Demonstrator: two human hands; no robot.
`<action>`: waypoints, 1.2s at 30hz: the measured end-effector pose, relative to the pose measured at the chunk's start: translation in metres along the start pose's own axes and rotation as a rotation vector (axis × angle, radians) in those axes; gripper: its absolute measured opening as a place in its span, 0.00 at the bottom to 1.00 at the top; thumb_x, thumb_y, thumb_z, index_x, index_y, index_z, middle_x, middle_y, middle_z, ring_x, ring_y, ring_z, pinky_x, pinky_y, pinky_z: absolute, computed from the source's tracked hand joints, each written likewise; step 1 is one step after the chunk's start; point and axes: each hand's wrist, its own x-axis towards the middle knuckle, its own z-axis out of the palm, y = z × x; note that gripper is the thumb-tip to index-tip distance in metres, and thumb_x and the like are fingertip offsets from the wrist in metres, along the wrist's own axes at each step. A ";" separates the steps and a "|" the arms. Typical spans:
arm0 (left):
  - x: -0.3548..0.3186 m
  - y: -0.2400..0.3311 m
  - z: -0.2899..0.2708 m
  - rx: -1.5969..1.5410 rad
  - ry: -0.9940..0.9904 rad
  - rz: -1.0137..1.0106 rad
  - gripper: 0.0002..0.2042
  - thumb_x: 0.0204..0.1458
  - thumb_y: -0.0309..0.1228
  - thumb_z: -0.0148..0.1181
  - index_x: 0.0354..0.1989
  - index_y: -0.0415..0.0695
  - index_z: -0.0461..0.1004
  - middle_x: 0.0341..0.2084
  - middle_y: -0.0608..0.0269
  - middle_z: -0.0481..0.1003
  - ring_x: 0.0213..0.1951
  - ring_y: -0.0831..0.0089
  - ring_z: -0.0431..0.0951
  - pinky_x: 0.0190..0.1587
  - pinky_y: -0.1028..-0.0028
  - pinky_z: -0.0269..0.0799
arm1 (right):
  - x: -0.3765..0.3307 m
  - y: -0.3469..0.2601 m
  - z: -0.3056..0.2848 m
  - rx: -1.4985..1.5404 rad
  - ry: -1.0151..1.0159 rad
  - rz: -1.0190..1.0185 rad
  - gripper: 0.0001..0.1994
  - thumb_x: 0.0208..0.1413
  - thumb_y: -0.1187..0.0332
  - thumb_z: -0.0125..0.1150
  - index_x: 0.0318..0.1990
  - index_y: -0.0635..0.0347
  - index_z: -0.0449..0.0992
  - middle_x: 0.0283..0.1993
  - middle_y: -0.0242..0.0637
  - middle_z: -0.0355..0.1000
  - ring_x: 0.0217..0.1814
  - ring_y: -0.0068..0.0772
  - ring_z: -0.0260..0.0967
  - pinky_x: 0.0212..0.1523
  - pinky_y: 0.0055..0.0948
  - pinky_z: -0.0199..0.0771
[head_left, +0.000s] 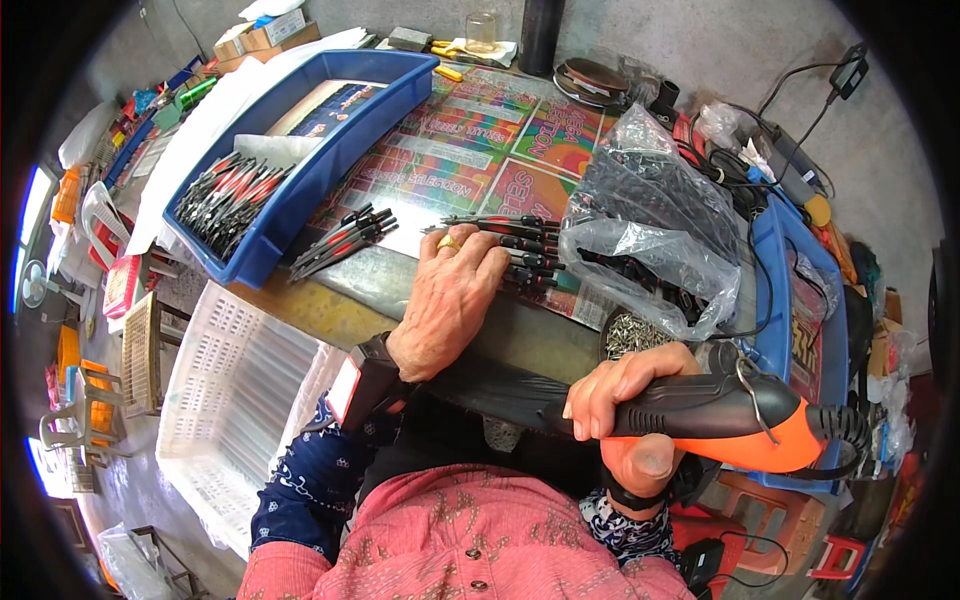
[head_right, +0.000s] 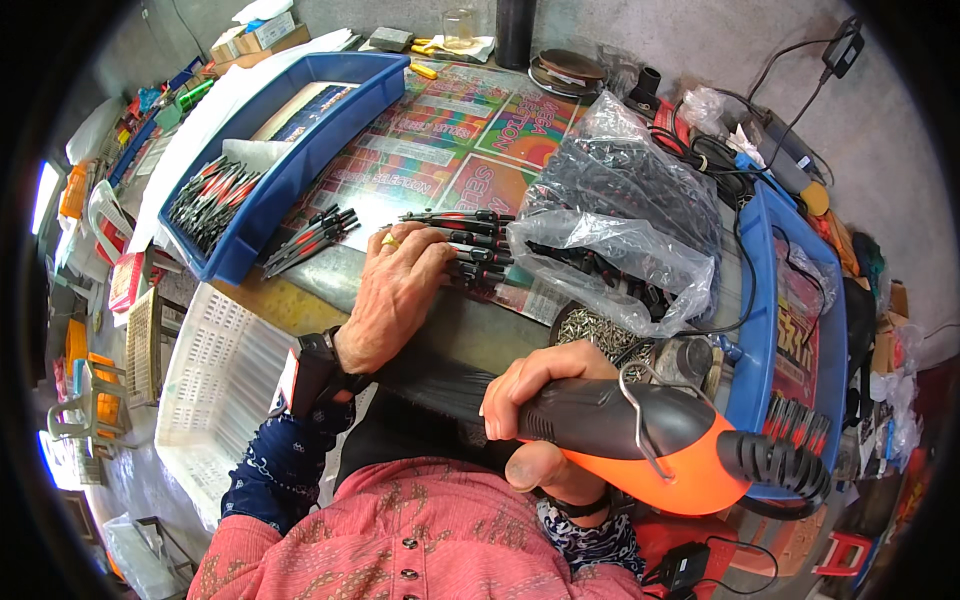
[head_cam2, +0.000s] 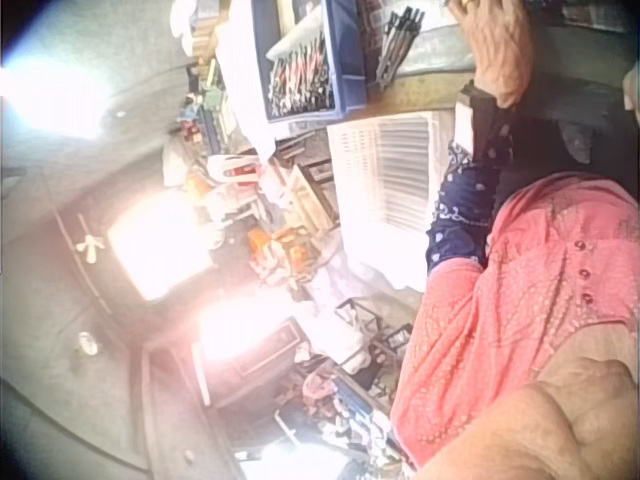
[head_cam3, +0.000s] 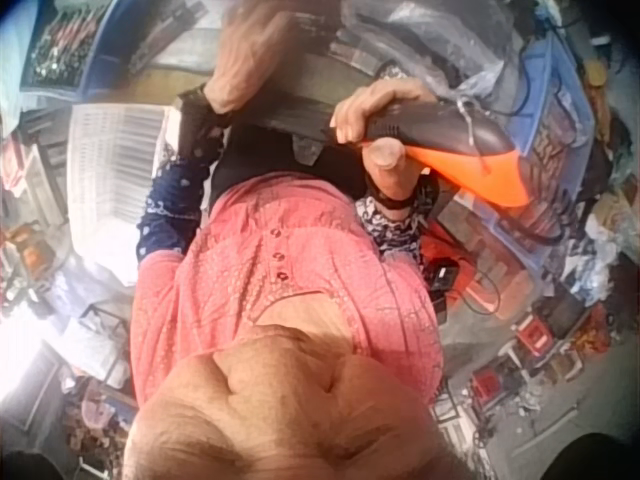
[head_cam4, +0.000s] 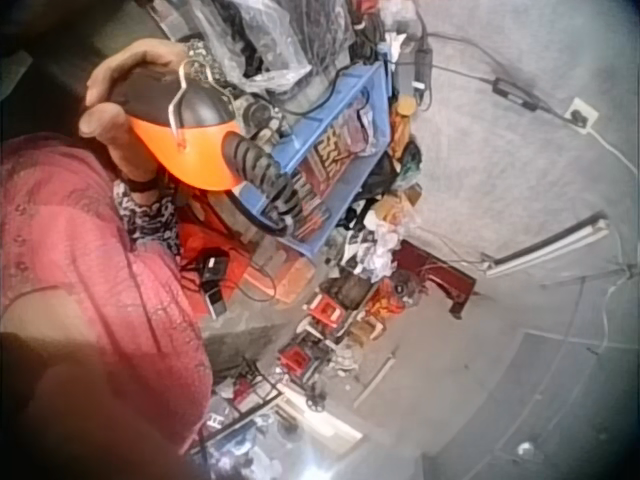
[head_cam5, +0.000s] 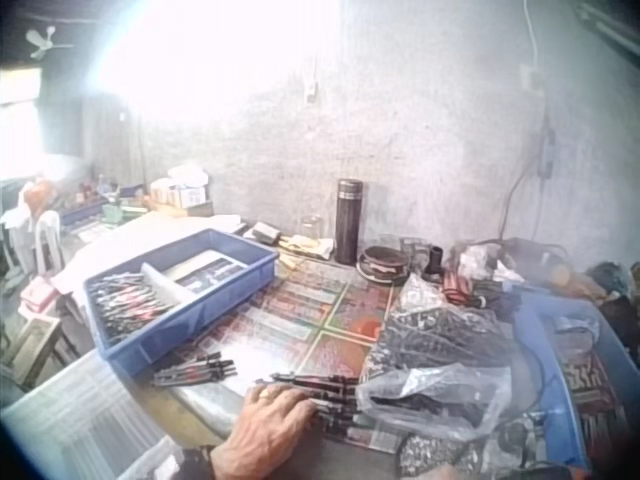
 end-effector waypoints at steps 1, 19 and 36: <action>0.000 0.000 0.000 0.002 0.003 0.000 0.17 0.38 0.23 0.60 0.40 0.43 0.69 0.39 0.60 0.70 0.47 0.61 0.69 0.51 0.60 0.58 | 0.000 0.000 0.001 -0.005 -0.001 -0.002 0.27 0.31 0.70 0.76 0.38 0.64 0.63 0.23 0.38 0.67 0.25 0.31 0.66 0.29 0.30 0.70; -0.028 0.027 -0.054 -0.427 0.218 -0.176 0.15 0.41 0.17 0.60 0.40 0.37 0.71 0.29 0.55 0.74 0.32 0.61 0.76 0.35 0.70 0.70 | 0.000 -0.001 0.020 -0.082 -0.130 -0.098 0.28 0.28 0.74 0.76 0.38 0.64 0.63 0.25 0.38 0.68 0.25 0.32 0.66 0.30 0.33 0.69; -0.105 0.075 -0.076 -1.704 -0.206 -1.263 0.06 0.57 0.27 0.51 0.37 0.36 0.66 0.28 0.56 0.76 0.22 0.78 0.75 0.18 0.84 0.68 | 0.006 0.012 0.049 -0.359 -0.201 -0.148 0.34 0.35 0.41 0.70 0.36 0.60 0.63 0.20 0.32 0.64 0.17 0.29 0.64 0.23 0.30 0.67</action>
